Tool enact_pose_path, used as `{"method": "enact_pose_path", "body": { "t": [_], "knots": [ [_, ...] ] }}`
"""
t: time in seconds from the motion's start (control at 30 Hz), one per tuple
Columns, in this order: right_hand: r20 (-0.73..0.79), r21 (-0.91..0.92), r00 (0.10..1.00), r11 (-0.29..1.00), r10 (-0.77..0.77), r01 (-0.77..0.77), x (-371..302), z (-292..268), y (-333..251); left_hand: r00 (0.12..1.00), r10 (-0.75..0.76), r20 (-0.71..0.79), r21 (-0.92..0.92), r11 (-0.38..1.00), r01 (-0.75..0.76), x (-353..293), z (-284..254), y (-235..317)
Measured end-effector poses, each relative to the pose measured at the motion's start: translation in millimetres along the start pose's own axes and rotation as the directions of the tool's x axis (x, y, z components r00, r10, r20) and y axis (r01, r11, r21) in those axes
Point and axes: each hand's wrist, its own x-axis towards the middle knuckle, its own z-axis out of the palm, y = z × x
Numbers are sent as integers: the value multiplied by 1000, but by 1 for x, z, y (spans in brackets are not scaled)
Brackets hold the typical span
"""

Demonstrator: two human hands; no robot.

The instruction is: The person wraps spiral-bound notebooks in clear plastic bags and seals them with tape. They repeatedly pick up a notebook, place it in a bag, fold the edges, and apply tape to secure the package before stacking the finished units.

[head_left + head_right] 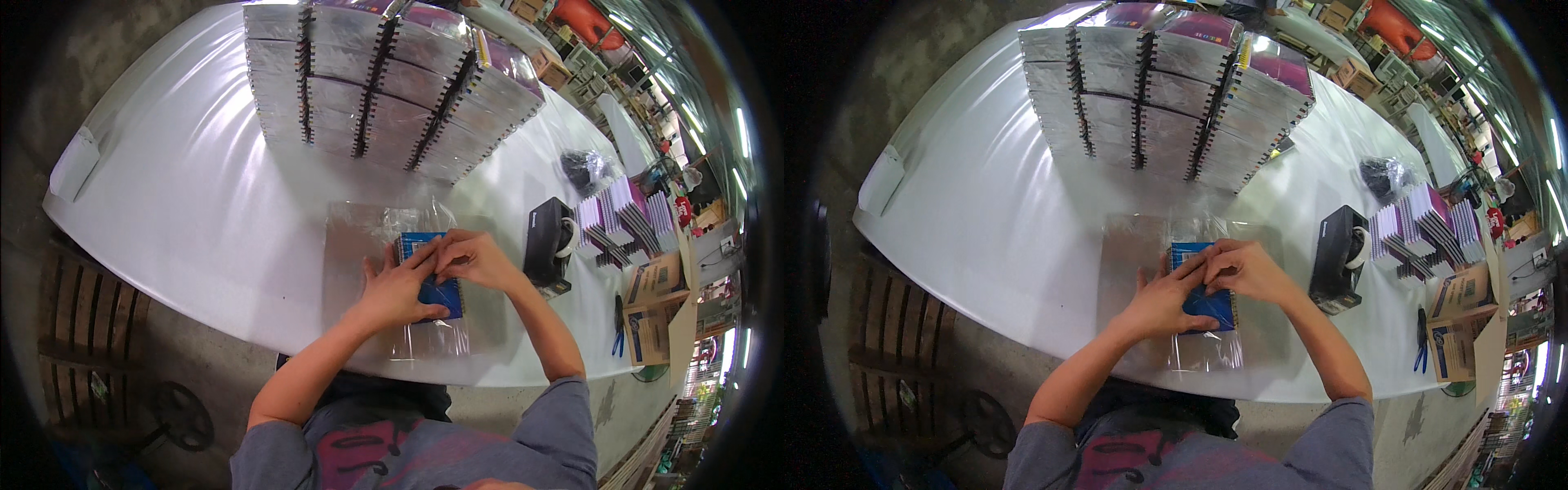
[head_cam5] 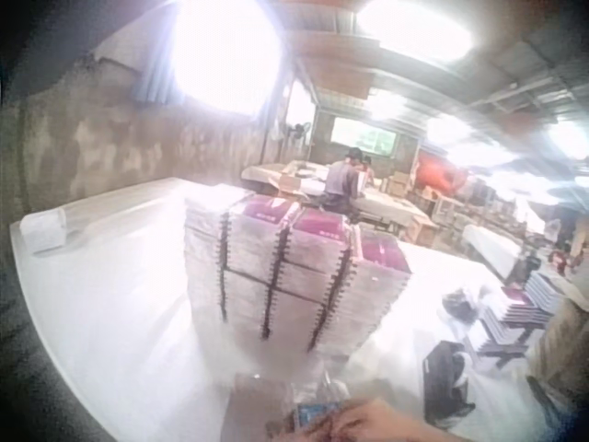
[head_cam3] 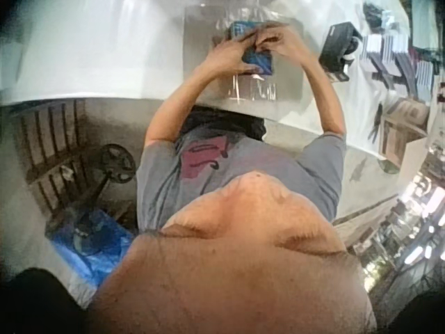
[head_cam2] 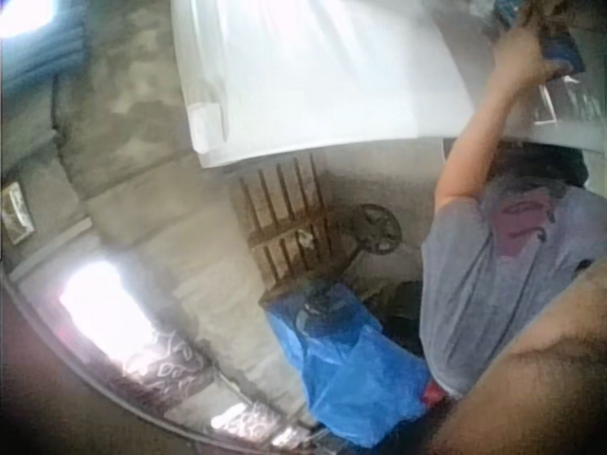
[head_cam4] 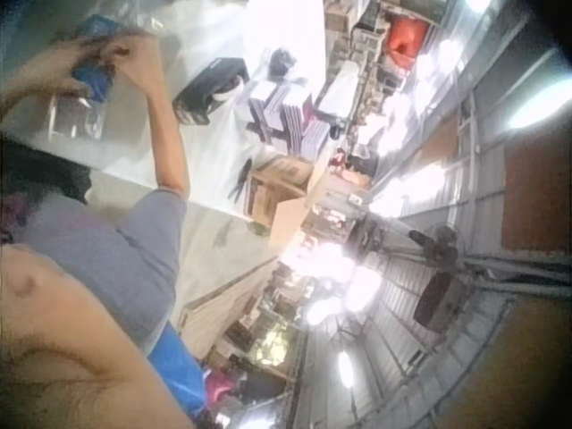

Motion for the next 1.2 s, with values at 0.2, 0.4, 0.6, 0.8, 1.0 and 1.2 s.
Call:
{"method": "enact_pose_path", "body": {
  "t": [0.2,0.4,0.6,0.8,1.0,1.2],
  "knots": [
    [-77,-283,982,948,-174,146,-2,15,-21,895,128,-428,-540,757,-367,8,24,-21],
    [-55,-379,989,919,-135,104,0,19,-42,877,46,-479,-213,963,-167,12,25,-32],
    [-177,-384,975,921,-138,61,-17,17,-44,954,-12,-300,-116,993,-24,0,2,-29],
    [-965,-60,248,847,86,-528,-135,-47,12,971,-77,-226,-357,934,-9,-11,-10,-10],
    [-690,558,170,666,704,-494,-201,-50,69,945,-19,-327,-356,929,-104,-1,5,-27],
    [-580,699,311,656,753,-285,-191,-51,87,950,-51,-308,-350,934,-63,-4,1,-21]
  ]
}}
